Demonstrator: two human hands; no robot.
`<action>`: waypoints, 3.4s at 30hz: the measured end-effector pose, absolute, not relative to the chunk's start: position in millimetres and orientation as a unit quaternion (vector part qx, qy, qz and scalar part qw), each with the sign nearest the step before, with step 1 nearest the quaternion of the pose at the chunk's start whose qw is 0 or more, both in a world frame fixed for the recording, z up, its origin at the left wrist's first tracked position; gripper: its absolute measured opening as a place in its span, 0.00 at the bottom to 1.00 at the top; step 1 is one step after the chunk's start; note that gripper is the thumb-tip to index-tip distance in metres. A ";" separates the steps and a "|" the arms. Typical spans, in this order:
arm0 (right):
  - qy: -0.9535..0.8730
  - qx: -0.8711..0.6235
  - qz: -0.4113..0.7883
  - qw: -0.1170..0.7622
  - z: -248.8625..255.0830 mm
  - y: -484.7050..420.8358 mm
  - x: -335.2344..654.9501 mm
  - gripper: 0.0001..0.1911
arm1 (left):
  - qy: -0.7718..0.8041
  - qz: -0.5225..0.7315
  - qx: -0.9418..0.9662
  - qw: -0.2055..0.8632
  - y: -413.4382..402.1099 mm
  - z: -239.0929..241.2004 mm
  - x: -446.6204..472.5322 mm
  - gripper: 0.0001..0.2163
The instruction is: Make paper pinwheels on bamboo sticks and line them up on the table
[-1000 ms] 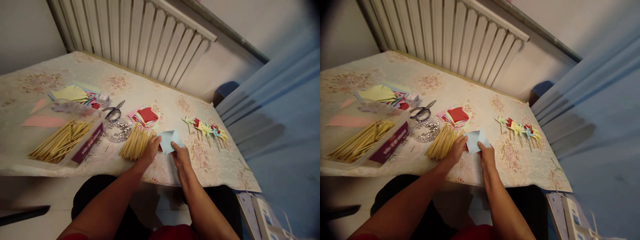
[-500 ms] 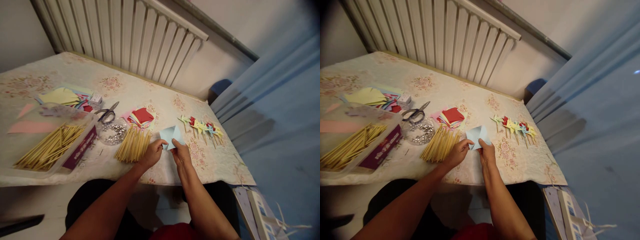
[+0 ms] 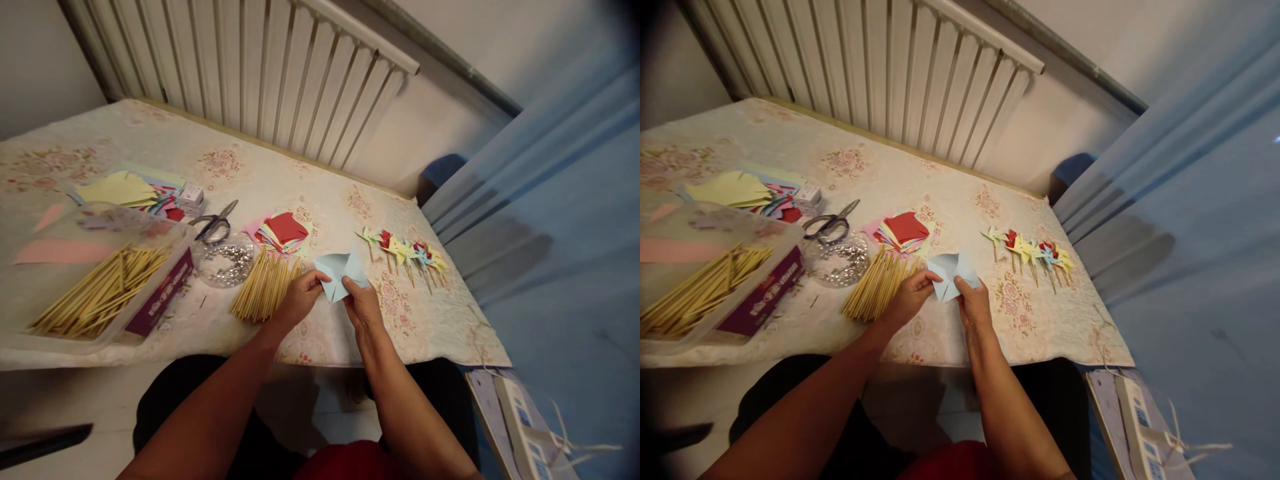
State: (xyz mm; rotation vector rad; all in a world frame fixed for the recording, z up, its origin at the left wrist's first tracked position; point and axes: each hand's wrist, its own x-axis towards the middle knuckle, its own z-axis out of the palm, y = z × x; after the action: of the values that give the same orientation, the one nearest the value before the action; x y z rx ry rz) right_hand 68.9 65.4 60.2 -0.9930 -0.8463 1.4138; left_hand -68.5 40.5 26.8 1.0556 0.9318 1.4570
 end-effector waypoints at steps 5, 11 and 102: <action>-0.362 -0.439 0.598 0.564 62.1 64.3 67.7 0.14 | 0.385 0.609 0.435 0.540 42.2 25.3 -69.0 0.06; -0.358 -0.436 0.604 0.563 61.3 61.7 63.5 0.14 | 0.391 0.610 0.458 0.515 43.4 24.8 -68.0 0.07; -0.307 -0.460 0.587 0.591 42.5 51.6 34.3 0.18 | 0.363 0.643 0.254 0.625 39.3 20.6 -50.2 0.13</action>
State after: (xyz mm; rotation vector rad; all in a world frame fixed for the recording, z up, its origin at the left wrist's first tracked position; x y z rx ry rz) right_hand 34.3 51.6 42.5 -1.0716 -0.7155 1.3664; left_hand -50.2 39.3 20.6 0.5820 0.8336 1.4745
